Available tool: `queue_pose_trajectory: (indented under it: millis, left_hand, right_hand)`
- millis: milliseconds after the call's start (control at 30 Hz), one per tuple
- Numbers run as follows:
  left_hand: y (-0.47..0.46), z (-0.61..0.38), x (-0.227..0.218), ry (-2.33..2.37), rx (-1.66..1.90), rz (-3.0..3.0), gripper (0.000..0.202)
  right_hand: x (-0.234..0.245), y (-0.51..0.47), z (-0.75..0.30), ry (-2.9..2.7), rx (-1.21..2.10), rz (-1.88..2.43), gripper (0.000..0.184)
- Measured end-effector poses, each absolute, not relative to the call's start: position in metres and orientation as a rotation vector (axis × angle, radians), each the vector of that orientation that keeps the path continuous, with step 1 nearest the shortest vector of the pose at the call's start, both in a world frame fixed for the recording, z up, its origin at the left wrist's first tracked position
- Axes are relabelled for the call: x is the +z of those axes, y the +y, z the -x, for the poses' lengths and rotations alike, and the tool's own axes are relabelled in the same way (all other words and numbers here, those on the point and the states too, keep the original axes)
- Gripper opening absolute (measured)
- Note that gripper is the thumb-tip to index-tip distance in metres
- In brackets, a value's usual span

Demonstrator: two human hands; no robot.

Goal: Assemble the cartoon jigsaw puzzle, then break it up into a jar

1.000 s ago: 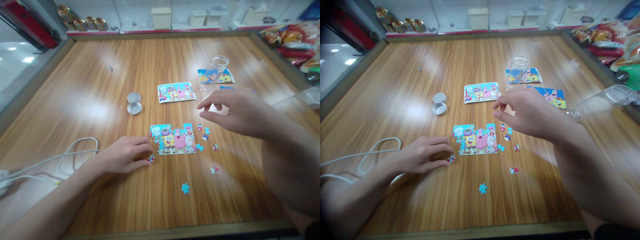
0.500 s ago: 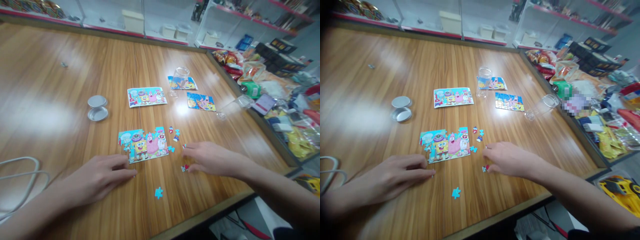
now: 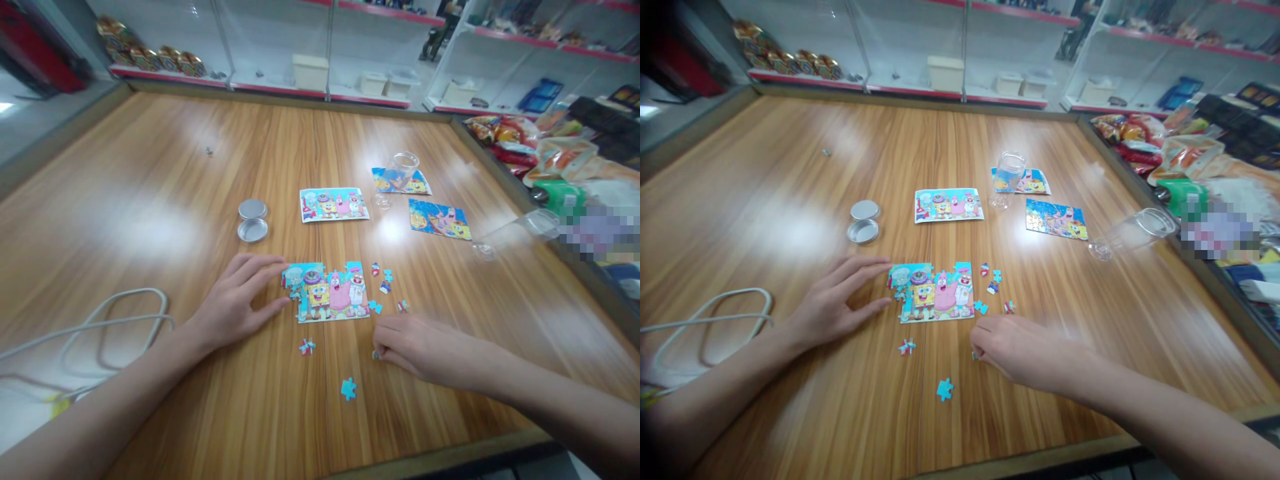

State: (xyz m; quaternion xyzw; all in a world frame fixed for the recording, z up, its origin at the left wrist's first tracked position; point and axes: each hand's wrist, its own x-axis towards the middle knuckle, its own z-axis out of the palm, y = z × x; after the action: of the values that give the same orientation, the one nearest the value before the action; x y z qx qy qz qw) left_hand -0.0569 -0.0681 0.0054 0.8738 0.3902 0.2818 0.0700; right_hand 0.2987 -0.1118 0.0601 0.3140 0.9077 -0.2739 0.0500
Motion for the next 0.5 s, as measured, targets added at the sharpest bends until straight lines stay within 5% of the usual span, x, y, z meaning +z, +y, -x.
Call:
queue_pose_trajectory:
  millis: [500]
  left_hand:
    - [-0.069,0.059,-0.008,1.150,0.501,-2.744,0.066]
  right_hand:
    - [0.076,-0.089,-0.307,2.897,-1.038,-1.008,0.012]
